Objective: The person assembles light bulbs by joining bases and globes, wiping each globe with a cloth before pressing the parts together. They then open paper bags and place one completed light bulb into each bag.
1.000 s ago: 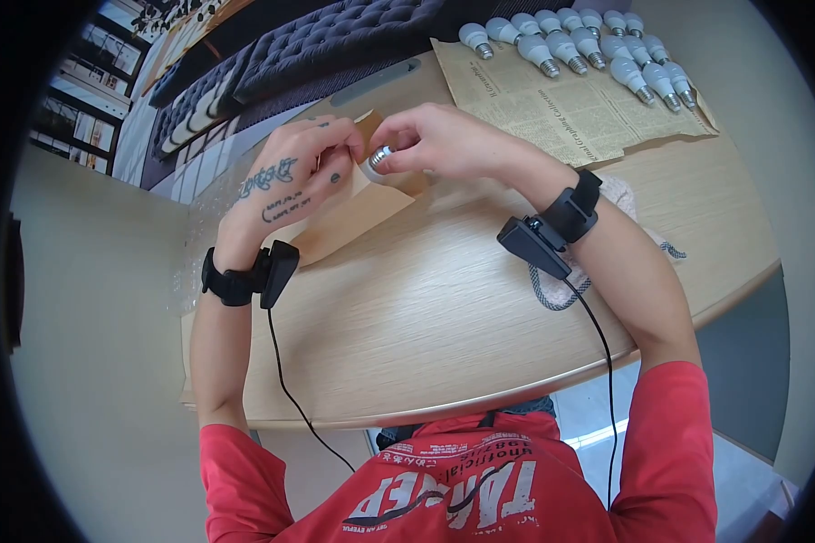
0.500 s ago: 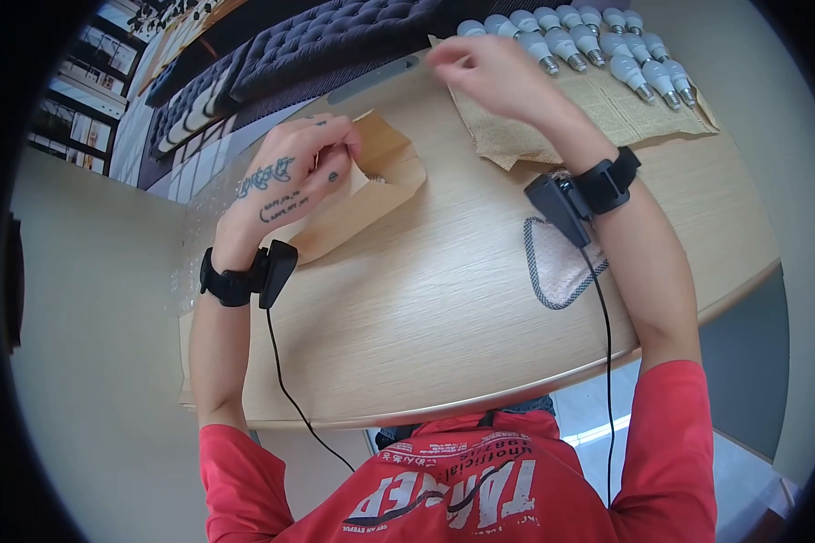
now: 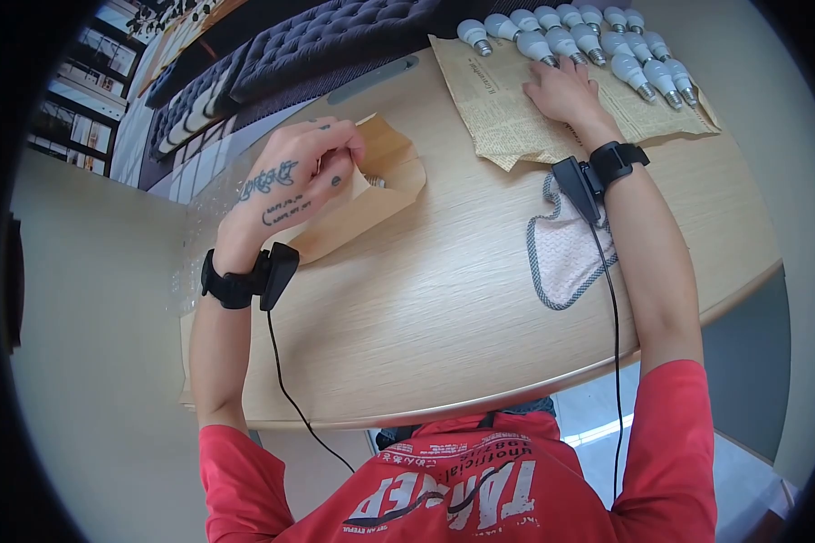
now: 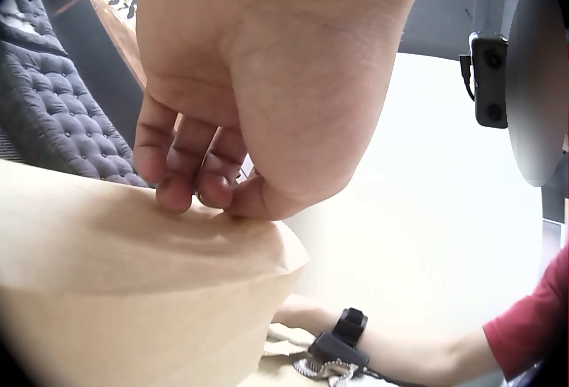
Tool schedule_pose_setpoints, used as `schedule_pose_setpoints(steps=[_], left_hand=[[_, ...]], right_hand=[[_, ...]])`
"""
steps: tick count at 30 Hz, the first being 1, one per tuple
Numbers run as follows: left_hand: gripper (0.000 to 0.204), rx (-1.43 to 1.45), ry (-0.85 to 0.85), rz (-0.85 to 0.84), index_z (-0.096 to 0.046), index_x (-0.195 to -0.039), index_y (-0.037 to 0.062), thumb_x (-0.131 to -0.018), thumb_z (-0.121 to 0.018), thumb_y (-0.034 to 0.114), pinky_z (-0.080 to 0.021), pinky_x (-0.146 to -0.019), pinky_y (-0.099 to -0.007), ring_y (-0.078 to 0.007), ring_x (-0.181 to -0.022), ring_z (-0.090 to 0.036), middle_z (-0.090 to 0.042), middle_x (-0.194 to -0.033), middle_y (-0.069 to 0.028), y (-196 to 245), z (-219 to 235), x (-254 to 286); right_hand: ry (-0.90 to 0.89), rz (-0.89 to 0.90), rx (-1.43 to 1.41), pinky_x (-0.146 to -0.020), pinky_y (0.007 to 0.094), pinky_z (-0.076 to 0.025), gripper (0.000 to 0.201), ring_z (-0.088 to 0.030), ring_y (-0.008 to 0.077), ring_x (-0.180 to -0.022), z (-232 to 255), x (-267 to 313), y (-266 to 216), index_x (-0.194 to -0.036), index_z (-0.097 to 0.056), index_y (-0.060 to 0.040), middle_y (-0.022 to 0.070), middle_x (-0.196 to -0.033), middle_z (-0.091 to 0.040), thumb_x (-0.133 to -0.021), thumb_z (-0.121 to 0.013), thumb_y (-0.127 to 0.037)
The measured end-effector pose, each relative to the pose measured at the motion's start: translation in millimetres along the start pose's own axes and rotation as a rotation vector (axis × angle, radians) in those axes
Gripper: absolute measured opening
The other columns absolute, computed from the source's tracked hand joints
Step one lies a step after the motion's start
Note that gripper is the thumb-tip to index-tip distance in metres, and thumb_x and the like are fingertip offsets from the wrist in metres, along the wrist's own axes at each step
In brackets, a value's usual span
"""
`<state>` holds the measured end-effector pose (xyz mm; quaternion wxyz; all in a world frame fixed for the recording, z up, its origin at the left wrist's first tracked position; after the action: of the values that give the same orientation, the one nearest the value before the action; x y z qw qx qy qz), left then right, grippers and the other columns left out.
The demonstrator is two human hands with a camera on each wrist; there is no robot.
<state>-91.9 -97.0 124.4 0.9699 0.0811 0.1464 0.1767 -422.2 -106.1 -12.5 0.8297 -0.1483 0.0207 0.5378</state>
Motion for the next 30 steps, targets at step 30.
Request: schedule_pose_setpoints(steps=[30], left_hand=[[0.008, -0.028, 0.013, -0.007, -0.059, -0.084, 0.0011, -0.081, -0.052, -0.001, -0.045, -0.060, -0.0336, -0.0252, -0.064, -0.056, -0.059, -0.073, -0.0115, 2, 4, 2]], right_hand=[[0.220, 0.331, -0.676, -0.070, 0.0358, -0.051, 0.032, -0.068, 0.0239, -0.080, 63, 11, -60, -0.111, -0.064, -0.0091, 0.0122, -0.087, -0.070, -0.092, -0.062, -0.035]])
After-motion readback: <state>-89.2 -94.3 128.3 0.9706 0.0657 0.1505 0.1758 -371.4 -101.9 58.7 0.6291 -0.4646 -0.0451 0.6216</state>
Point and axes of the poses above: each hand's wrist, its own x-axis away from the middle knuckle, its own z-axis out of the back of the hand, y = z × x, the point moved 4 cm from there along -x, towards the middle knuckle
